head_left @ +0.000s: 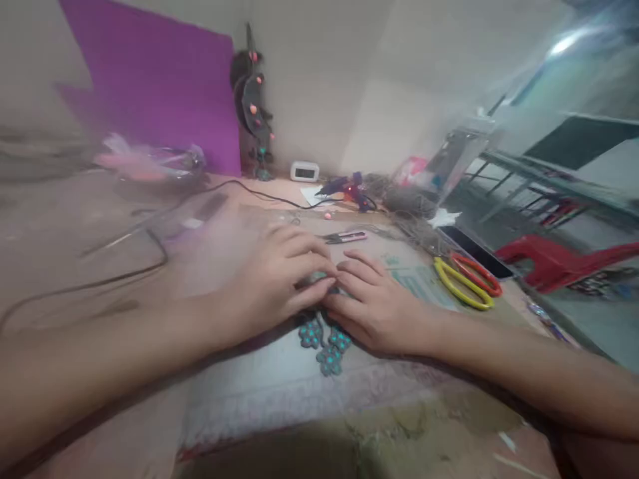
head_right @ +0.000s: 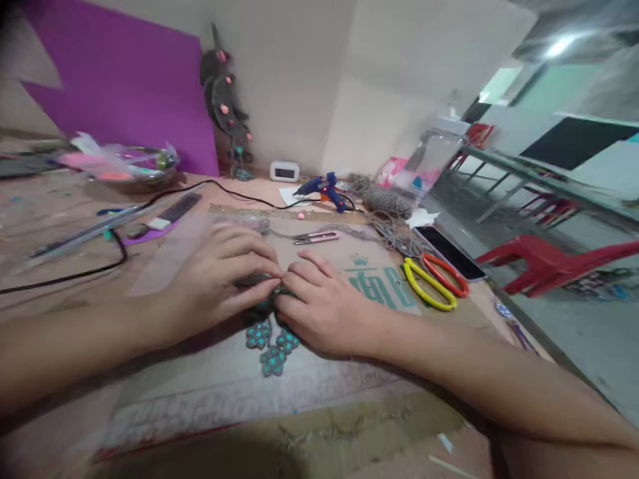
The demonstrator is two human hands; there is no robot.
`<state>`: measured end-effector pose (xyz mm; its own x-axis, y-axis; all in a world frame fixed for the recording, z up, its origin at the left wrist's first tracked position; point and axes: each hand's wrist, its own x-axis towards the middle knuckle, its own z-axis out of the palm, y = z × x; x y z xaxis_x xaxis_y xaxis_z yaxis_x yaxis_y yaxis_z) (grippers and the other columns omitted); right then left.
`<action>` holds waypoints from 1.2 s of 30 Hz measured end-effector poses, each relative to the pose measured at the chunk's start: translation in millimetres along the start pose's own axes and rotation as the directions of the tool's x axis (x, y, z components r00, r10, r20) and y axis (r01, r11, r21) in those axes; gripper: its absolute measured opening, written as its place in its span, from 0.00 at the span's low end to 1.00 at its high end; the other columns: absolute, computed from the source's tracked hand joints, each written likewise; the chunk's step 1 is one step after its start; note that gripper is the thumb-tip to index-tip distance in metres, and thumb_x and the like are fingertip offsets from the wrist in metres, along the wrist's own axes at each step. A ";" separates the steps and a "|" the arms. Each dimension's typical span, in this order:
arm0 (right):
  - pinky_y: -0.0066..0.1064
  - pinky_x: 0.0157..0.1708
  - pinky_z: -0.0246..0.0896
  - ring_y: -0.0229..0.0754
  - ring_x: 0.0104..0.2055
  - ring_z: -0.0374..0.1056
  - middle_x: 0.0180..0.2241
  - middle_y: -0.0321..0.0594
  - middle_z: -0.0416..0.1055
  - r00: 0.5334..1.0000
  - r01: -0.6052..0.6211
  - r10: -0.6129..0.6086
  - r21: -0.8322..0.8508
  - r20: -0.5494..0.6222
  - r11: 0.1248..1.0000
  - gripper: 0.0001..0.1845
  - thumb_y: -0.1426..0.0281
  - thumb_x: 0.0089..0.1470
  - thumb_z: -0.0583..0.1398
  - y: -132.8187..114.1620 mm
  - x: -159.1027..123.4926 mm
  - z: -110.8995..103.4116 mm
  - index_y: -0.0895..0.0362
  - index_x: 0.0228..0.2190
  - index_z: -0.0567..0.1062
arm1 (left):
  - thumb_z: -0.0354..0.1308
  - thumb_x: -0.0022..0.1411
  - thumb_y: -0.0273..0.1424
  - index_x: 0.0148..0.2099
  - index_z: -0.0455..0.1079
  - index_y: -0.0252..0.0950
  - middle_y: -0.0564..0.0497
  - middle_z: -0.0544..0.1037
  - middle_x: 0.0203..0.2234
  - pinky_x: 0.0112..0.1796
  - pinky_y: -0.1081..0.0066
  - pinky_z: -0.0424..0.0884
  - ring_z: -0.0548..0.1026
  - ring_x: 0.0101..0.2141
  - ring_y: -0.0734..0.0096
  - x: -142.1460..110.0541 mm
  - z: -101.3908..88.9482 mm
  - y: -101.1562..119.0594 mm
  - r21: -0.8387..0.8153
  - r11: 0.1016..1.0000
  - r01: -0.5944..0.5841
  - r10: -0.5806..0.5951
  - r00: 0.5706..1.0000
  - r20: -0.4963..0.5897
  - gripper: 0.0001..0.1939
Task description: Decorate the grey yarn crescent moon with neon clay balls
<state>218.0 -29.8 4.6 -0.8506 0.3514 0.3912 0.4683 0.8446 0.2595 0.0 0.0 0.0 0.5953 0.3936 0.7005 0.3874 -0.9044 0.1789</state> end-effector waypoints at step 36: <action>0.30 0.32 0.58 0.41 0.32 0.69 0.31 0.39 0.77 0.681 -0.726 0.706 0.307 0.194 0.616 0.10 0.63 0.54 0.62 139.9 22.5 38.2 0.56 0.34 0.78 | 0.54 0.60 0.26 0.41 0.73 0.38 0.51 0.79 0.39 0.48 0.62 0.69 0.75 0.44 0.63 -1.6 19.4 -50.3 -0.136 0.869 0.476 -0.472 0.880 0.062 0.08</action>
<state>255.2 111.7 15.9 -0.2949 0.9141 0.2782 0.8324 0.3888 -0.3950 -6.8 48.1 -23.5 0.3843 0.7830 0.4890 0.5240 -0.6211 0.5828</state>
